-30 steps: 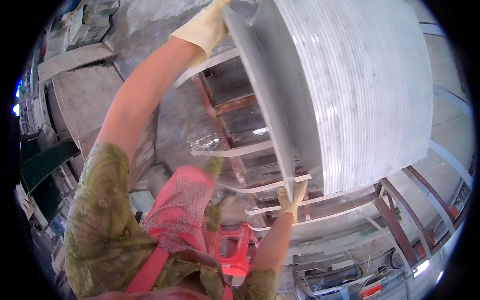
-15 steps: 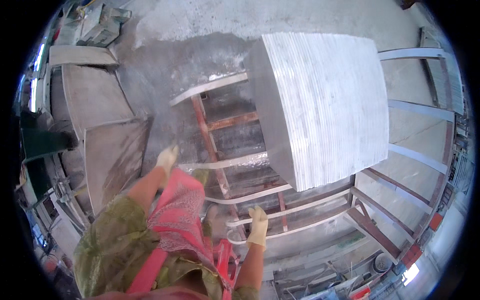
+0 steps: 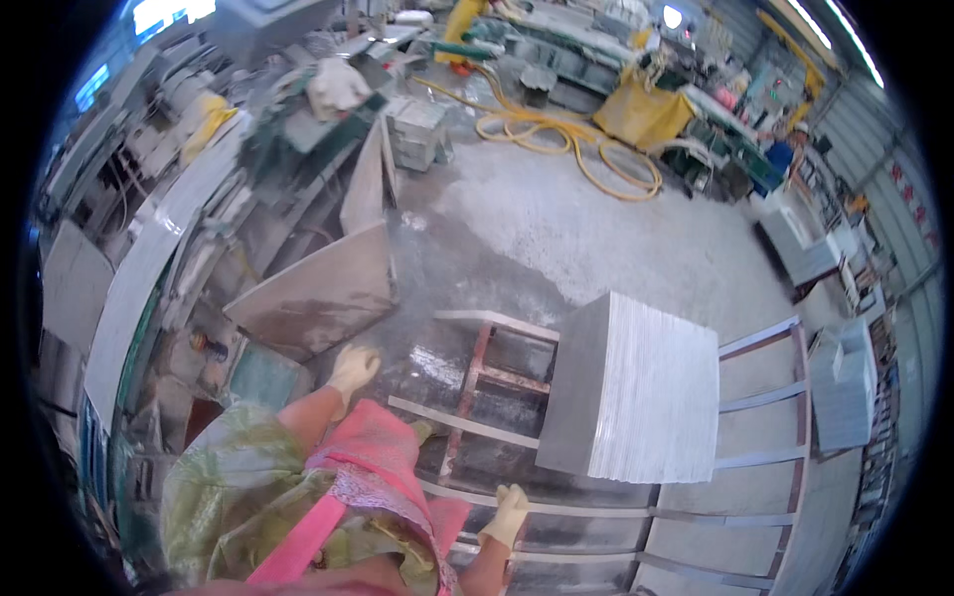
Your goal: The person repeatedly picks up large rectangular tiles from a conveyor belt and stacks them on a metal rack. The person wears gloves and an apron while handling the tiles in a factory setting.
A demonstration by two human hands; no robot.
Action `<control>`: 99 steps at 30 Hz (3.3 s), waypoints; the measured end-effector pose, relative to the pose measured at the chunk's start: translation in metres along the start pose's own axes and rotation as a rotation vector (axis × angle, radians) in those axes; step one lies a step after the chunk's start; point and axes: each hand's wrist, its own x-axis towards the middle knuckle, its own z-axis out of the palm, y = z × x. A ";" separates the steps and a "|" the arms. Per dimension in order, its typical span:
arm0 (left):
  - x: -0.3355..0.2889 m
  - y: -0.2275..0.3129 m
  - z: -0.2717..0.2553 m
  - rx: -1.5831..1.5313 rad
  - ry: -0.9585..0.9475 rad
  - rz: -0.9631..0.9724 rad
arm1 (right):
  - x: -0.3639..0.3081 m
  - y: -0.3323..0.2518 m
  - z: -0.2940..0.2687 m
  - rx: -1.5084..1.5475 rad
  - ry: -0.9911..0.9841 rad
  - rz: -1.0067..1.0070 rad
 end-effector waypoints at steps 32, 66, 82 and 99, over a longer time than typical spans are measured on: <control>-0.452 -0.487 -0.299 0.146 0.858 -0.612 | -0.346 0.140 0.272 -0.372 -0.724 -0.101; -0.469 -0.507 -0.305 0.418 0.599 -0.608 | -0.342 0.239 0.272 -0.804 -0.319 -0.594; -0.467 -0.510 -0.305 0.366 0.644 -0.616 | -0.331 0.247 0.230 -0.788 -0.385 -0.696; -0.470 -0.502 -0.309 0.312 0.532 -0.725 | -0.404 0.209 0.247 -0.531 -0.417 -0.392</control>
